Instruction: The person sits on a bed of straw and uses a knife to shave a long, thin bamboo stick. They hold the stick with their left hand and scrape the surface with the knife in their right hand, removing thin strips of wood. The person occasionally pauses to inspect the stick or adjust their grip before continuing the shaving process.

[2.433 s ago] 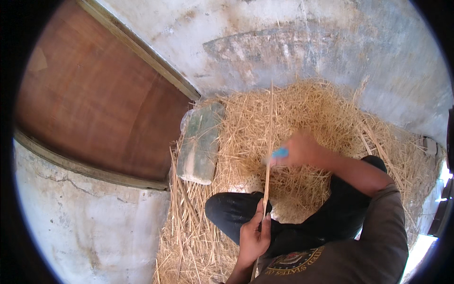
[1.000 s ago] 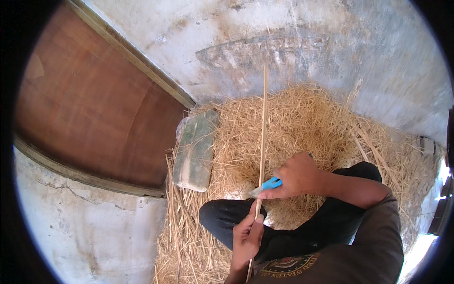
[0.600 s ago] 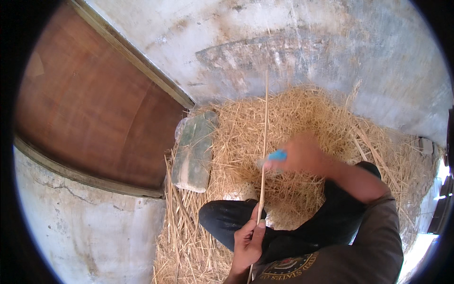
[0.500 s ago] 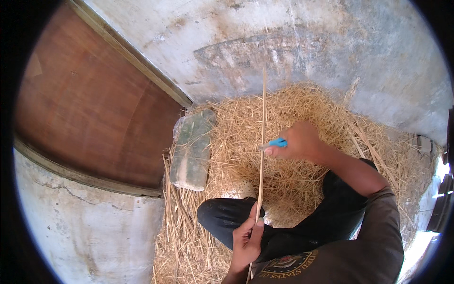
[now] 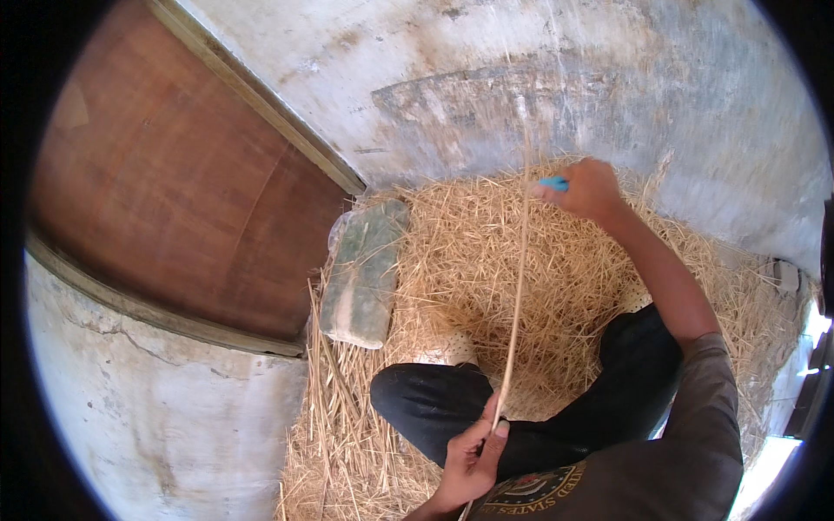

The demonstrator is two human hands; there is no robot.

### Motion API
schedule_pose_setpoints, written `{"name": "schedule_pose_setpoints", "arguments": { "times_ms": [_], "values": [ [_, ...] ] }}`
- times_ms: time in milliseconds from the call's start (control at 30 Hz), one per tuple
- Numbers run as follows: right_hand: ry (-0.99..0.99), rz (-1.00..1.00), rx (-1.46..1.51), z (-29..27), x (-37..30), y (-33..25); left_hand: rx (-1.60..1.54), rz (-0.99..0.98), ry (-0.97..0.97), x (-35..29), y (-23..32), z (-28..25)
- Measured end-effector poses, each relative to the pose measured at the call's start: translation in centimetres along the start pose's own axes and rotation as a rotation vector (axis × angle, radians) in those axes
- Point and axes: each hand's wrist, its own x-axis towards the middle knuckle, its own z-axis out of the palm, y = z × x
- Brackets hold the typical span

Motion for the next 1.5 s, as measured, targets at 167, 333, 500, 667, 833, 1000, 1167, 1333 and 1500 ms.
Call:
{"name": "schedule_pose_setpoints", "arguments": {
  "times_ms": [167, 333, 500, 667, 833, 1000, 1167, 1333, 1500],
  "values": [
    [0.077, 0.329, 0.049, 0.7, 2.2, 7.3, -0.059, -0.19, -0.121, -2.3, 0.2, 0.5],
    [-0.079, 0.346, 0.199, -1.4, -0.6, 4.4, -0.352, -0.336, -0.012, -1.6, -2.5, -0.8],
    [-0.346, -0.334, 0.277, -2.9, -9.8, -7.5, -0.905, -0.252, 0.001, 3.2, -1.7, -1.5],
    [-0.198, -0.24, 0.264, -1.7, -8.9, -7.7, -0.966, -0.274, -0.037, 3.9, -0.5, -0.7],
    [-0.205, -0.42, 0.269, -1.6, -10.0, -8.5, -0.86, -0.227, -0.019, 3.8, -0.9, -0.8],
    [-0.072, -0.323, 0.226, -0.7, -8.1, -7.6, -0.385, -0.202, 0.083, 3.3, -0.3, -0.3],
    [-0.115, -0.489, 0.3, -0.7, -10.5, -9.4, -0.276, -0.16, 0.108, 3.2, -0.2, -0.6],
    [-0.078, -0.308, 0.214, -0.4, -7.4, -7.0, -0.255, -0.172, 0.055, 2.8, -0.9, -0.5],
    [-0.027, -0.544, 0.314, -1.3, -10.7, -9.3, -0.344, -0.18, 0.069, 3.0, -0.7, -0.4]
  ]
}}
